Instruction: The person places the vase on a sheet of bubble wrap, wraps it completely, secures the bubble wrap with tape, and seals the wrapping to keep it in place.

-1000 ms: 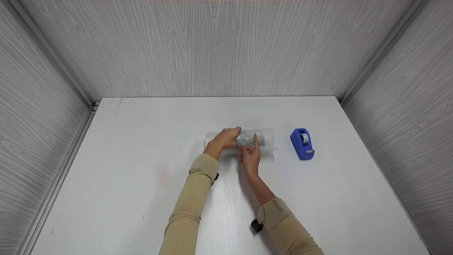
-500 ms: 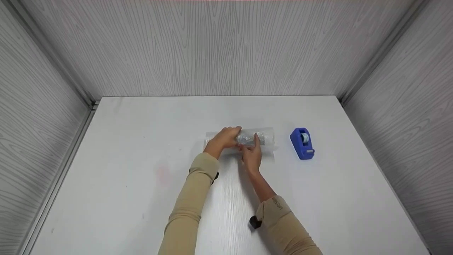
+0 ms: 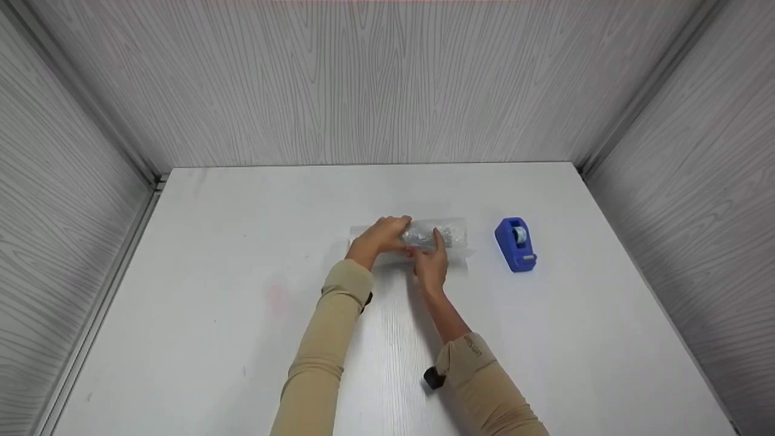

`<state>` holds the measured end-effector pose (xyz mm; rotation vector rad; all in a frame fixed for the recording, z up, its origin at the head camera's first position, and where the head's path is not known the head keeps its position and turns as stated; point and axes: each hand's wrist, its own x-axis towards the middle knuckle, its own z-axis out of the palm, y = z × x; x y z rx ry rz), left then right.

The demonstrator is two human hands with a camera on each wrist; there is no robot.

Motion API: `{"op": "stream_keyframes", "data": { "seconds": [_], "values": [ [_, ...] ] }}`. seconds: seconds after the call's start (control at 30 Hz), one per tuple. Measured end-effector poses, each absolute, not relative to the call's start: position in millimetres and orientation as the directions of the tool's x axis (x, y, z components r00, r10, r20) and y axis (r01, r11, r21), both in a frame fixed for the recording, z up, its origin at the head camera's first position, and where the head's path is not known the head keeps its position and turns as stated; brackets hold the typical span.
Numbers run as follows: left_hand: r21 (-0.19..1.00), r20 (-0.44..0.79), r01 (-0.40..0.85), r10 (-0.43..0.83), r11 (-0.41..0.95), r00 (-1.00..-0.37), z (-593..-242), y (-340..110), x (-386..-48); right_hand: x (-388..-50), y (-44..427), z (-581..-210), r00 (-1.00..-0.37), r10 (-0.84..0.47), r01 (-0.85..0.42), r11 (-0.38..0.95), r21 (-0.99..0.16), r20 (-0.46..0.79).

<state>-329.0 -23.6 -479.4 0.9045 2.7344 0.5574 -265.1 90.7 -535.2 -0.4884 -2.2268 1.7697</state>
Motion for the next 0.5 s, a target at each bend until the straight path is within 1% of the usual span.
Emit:
{"op": "stream_keyframes", "data": {
  "seconds": [0.17, 0.27, 0.37, 0.5],
  "values": [
    [0.438, -0.124, 0.473, 0.572, 0.764, -0.810, -478.6, -22.6, -330.3, -265.0, 91.4, -535.0, -0.907, 0.420, 0.118, 0.210, -0.971, -0.020],
    [0.454, -0.133, 0.442, 0.550, 0.774, -0.825, -478.9, -21.0, -331.2, -265.6, 92.0, -535.1, -0.905, 0.425, 0.131, 0.219, -0.967, -0.026],
    [0.442, -0.123, 0.445, 0.543, 0.779, -0.830, -479.6, -20.0, -331.6, -266.1, 92.0, -535.3, -0.907, 0.421, 0.135, 0.214, -0.967, -0.033],
    [0.412, -0.086, 0.478, 0.555, 0.776, -0.827, -481.1, -19.0, -331.6, -265.8, 91.3, -536.7, -0.907, 0.421, 0.132, 0.216, -0.968, -0.030]
  ]
}}
